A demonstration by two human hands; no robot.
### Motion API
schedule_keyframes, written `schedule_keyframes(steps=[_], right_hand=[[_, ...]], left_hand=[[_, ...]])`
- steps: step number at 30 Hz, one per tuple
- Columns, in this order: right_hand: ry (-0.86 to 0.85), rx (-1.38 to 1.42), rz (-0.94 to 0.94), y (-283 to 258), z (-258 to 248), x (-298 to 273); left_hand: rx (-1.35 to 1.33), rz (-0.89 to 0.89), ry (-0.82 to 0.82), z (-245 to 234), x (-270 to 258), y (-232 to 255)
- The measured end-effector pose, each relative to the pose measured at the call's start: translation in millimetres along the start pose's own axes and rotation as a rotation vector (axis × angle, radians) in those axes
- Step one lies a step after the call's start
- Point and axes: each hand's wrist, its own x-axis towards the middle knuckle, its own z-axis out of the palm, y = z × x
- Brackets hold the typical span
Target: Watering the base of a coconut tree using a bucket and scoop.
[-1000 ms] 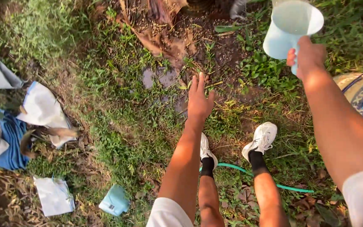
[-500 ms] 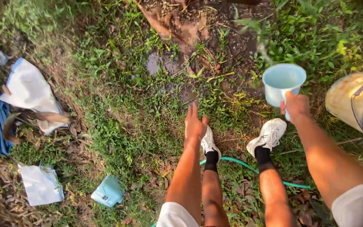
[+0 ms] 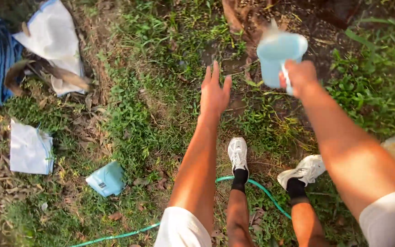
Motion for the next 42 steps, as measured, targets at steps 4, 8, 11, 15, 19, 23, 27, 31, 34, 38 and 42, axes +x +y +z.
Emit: schedule_keyframes(steps=[4, 8, 11, 15, 19, 23, 27, 31, 34, 38, 42], right_hand=[[-0.114, -0.043, -0.078, -74, 48, -14], [-0.112, -0.060, -0.076, -58, 44, -9], [-0.100, -0.074, -0.028, 12, 9, 20], [-0.082, -0.008, 0.139, 116, -51, 11], [-0.049, -0.055, 0.208, 178, -89, 4], [0.150, -0.139, 0.449, 183, -101, 1], [0.047, -0.243, 0.199, 98, -60, 2], [-0.006, -0.140, 0.060, -4, -36, -28], [0.003, 0.021, 0.084, -11, -55, -39], [0.100, -0.146, -0.059, 53, -123, -50], [0.222, -0.153, -0.064, 130, -201, -92]], left_hand=[[-0.065, 0.022, 0.061, -48, 21, 13], [-0.027, -0.060, 0.036, -54, 11, -11], [-0.002, -0.209, -0.045, -46, -13, -45], [0.018, -0.370, -0.142, -19, -62, -107], [0.038, -0.471, -0.181, 2, -91, -143], [0.085, -0.526, -0.277, 14, -91, -131], [-0.042, -0.404, -0.266, 9, -65, -76], [-0.028, -0.278, -0.253, 3, -48, -3], [-0.059, -0.265, -0.283, 17, -50, 26], [0.112, -0.141, -0.309, 66, -46, 21], [0.215, -0.143, -0.427, 113, -61, 25]])
